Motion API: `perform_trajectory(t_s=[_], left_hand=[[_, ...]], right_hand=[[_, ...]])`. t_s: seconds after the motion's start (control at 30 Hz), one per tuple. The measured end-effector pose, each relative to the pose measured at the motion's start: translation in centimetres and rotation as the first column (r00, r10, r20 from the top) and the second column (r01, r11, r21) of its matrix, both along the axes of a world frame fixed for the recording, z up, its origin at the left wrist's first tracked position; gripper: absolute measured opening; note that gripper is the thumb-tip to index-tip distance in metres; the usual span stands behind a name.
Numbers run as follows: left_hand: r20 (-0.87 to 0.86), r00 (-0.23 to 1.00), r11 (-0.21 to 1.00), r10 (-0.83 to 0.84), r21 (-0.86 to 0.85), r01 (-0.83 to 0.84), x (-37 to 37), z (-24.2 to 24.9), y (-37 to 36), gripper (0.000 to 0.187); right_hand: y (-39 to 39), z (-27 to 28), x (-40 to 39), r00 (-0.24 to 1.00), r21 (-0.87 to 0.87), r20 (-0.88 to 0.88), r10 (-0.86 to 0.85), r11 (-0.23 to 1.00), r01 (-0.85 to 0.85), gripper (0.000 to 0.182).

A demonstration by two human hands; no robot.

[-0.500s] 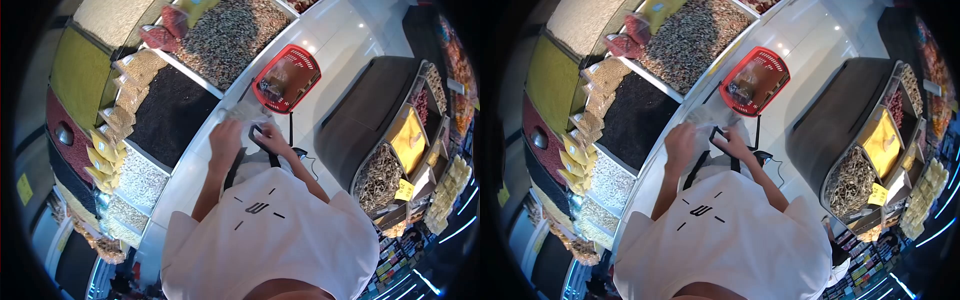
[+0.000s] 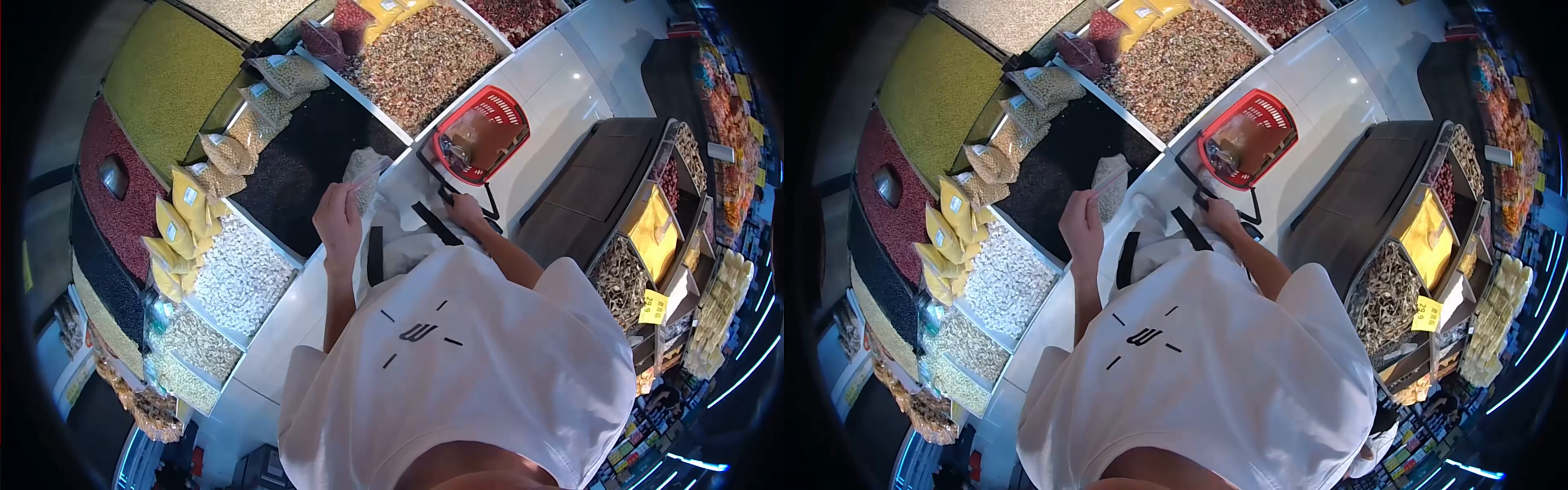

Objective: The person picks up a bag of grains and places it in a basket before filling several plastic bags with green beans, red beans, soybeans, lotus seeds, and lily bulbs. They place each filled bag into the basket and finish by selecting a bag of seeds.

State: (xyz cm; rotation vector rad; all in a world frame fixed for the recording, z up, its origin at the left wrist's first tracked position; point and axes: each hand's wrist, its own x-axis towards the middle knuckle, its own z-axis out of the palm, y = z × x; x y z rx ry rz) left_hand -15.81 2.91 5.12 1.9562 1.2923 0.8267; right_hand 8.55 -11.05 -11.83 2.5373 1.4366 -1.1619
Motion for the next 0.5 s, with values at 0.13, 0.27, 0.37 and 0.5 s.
perform_trajectory(t_s=[0.13,0.27,0.37,0.5], left_hand=[[0.045,0.998,0.998,0.04,-0.044,-0.038,0.3,-0.3,-0.4,0.004],[0.064,0.995,0.997,0.072,-0.04,-0.07,1.4,0.0,0.5,0.005],[0.002,0.998,0.998,0.065,0.0,-0.065,2.8,0.6,1.5,0.007],[-0.04,0.988,0.986,0.152,0.076,-0.148,5.2,1.6,3.9,0.007]], right_hand=[[0.7,-0.3,3.4,0.998,-0.001,0.06,0.017,1.0,-0.017,0.032],[2.4,-2.5,8.1,0.984,-0.009,0.161,0.079,0.997,-0.078,0.03],[3.4,-3.3,10.9,0.988,0.04,0.155,-0.007,0.999,0.001,0.032],[6.0,-3.8,14.6,0.999,0.06,0.039,0.034,0.998,-0.036,0.04]])
